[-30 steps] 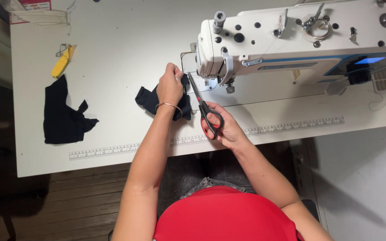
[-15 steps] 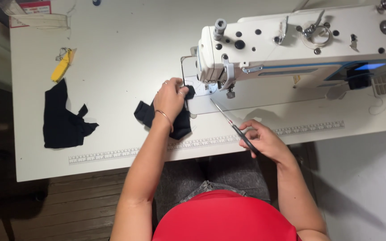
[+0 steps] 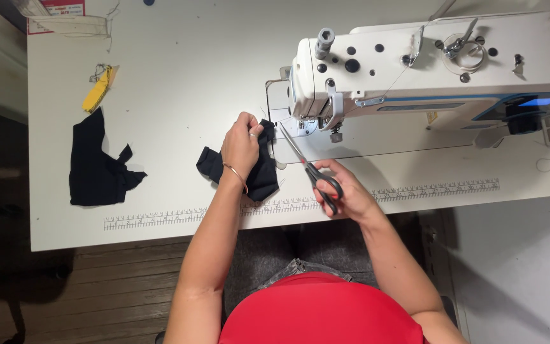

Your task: Aligning and trimming black fabric pieces on a sewing table using scissors

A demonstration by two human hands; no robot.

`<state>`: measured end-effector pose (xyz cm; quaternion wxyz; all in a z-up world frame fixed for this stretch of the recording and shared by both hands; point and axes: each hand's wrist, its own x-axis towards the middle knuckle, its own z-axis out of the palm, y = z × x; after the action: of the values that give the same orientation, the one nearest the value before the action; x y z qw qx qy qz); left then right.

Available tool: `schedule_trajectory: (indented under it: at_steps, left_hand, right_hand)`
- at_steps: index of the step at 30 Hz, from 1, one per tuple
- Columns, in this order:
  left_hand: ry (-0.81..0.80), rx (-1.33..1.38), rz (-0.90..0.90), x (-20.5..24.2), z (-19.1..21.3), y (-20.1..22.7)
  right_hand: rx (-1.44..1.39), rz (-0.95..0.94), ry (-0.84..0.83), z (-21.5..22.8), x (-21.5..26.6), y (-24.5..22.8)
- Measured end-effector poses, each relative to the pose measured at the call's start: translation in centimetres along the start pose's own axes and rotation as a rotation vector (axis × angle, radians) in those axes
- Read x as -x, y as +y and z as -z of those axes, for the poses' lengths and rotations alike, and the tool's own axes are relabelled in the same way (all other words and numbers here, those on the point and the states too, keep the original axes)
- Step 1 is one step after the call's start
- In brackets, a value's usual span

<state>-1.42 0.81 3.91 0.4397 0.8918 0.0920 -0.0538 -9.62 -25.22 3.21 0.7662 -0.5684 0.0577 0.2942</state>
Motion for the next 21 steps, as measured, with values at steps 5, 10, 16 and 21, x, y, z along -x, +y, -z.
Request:
schedule_trajectory:
  at_steps: [5, 10, 16, 21]
  left_hand:
    - [0.006, 0.034, 0.02, 0.3, -0.2, -0.2]
    - [-0.006, 0.155, 0.068, -1.1, -0.7, -2.7]
    - [-0.026, 0.189, 0.065, -0.9, -0.9, -2.4]
    - [0.004, 0.274, 0.075, -0.2, -0.4, -2.6]
  right_hand:
    - [0.027, 0.015, 0.004, -1.9, -1.8, -1.1]
    - [0.239, 0.0, 0.01, -0.1, 0.9, -2.6]
    - [0.232, -0.031, 0.037, 3.1, 2.4, -0.8]
    - [0.071, -0.032, -0.022, 1.4, 1.6, -0.7]
